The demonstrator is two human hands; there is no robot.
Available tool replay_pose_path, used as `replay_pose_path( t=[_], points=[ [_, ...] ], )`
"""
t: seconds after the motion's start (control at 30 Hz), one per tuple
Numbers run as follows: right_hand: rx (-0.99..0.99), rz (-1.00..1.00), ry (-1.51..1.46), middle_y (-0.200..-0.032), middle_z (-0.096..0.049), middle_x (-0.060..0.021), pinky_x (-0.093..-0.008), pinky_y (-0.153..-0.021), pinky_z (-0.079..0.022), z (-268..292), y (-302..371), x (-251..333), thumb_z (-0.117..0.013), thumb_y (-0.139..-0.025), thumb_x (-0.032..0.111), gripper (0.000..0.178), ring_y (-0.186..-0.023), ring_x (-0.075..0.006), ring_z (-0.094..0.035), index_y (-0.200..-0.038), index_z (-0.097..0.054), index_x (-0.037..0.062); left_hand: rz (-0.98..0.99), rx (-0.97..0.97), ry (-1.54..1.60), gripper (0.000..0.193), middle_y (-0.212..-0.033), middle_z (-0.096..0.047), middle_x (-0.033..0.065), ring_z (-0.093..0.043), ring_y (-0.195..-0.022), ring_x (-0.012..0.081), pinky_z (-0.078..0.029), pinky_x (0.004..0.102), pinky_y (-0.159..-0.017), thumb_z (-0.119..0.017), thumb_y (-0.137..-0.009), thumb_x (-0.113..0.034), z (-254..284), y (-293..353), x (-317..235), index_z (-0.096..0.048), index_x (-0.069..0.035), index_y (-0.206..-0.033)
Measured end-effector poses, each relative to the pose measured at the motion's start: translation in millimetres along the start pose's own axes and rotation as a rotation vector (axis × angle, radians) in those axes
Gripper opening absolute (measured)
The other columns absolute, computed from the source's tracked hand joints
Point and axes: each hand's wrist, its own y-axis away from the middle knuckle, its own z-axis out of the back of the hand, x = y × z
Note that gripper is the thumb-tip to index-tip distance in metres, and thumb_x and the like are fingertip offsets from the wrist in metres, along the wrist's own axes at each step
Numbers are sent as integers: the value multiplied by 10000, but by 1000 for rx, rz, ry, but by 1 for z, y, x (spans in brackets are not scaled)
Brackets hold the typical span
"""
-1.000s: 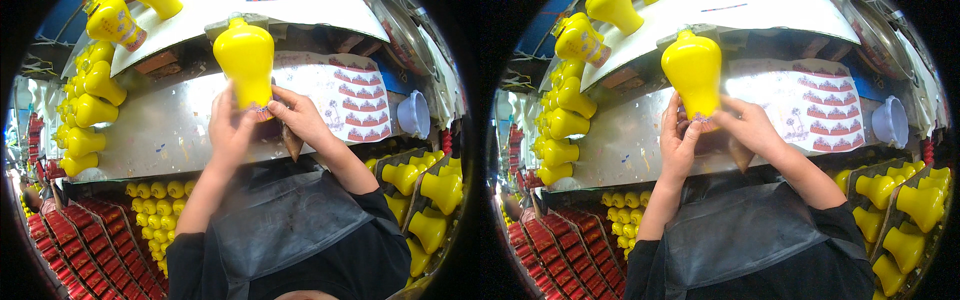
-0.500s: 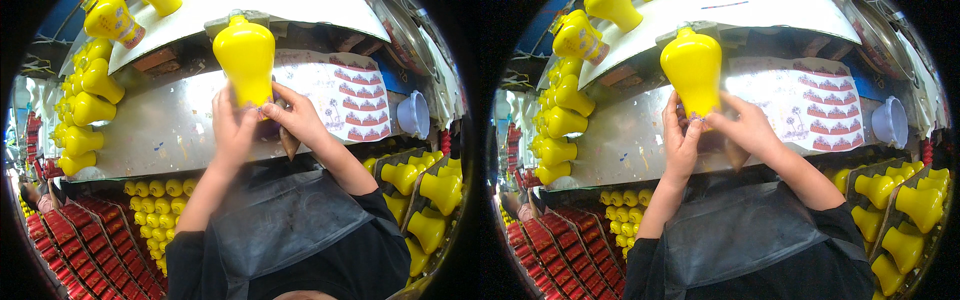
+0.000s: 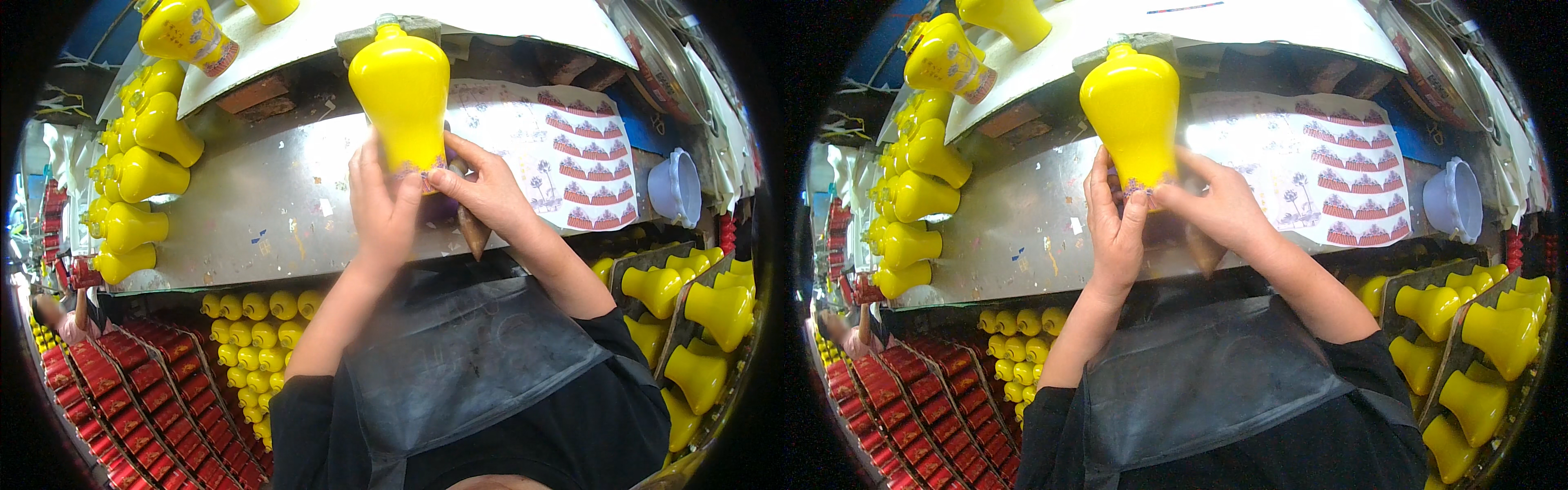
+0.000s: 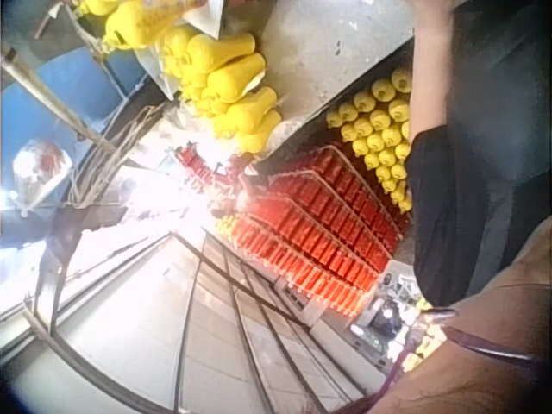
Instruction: The person picks up a yellow ceramic vase, applies a decorative sticker to its base, smooths it with a tool, and then applies a second sticker to the body of the vase, smoothing it as well.
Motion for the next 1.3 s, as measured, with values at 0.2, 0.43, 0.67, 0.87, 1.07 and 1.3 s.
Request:
replay_pose_path(
  t=[0.2, 0.43, 0.67, 0.87, 1.07, 1.3],
  points=[
    [-7, -6, -152, -1270, -691, -207, -350, -958, -535, -1, -4, -7, -680, -986, 353, 662, -1105, -222, -675, -1526, -503, 13, 182, 46, 403, 681, -1469, -467, 212, -482, -1375, 314, -378, 448, -1166, -637, -990, -235, 8, -2, 3, -366, 25, -1559],
    [62, -42, -81, -1437, -610, -211, -378, -1103, -465, 0, -3, -7, -656, -1037, 339, 653, -1307, -255, -588, -1553, -455, -8, 157, 65, 354, 697, -1469, -451, 185, -496, -1368, 283, -421, 426, -1141, -663, -973, -197, 7, -1, 2, -356, 20, -1560],
    [66, -42, -90, -1432, -614, -208, -377, -1103, -463, 3, -3, -3, -685, -1018, 348, 680, -1302, -247, -587, -1551, -459, -9, 148, 55, 308, 718, -1461, -452, 193, -499, -1357, 294, -419, 424, -1136, -676, -960, -213, 6, -1, 2, -354, 37, -1552],
    [68, -42, -82, -1427, -619, -200, -373, -1096, -467, 3, -4, -7, -679, -1022, 332, 667, -1286, -239, -596, -1550, -459, -11, 148, 50, 312, 722, -1462, -450, 196, -499, -1357, 294, -419, 429, -1138, -677, -953, -204, 6, -2, 1, -353, 38, -1550],
    [62, -37, -45, -1425, -619, -208, -378, -1095, -469, 3, -4, -5, -671, -1022, 354, 669, -1285, -252, -602, -1545, -466, -10, 178, 47, 322, 729, -1463, -449, 193, -497, -1362, 293, -418, 432, -1142, -680, -945, -184, 5, -1, 0, -344, 36, -1554],
    [57, -23, -42, -1429, -617, -212, -380, -1103, -463, 2, -3, -7, -661, -1027, 365, 664, -1302, -258, -594, -1544, -469, -5, 218, 69, 354, 718, -1482, -448, 179, -505, -1357, 278, -425, 423, -1140, -683, -957, -171, 7, -1, -4, -339, 20, -1559]
  ],
)
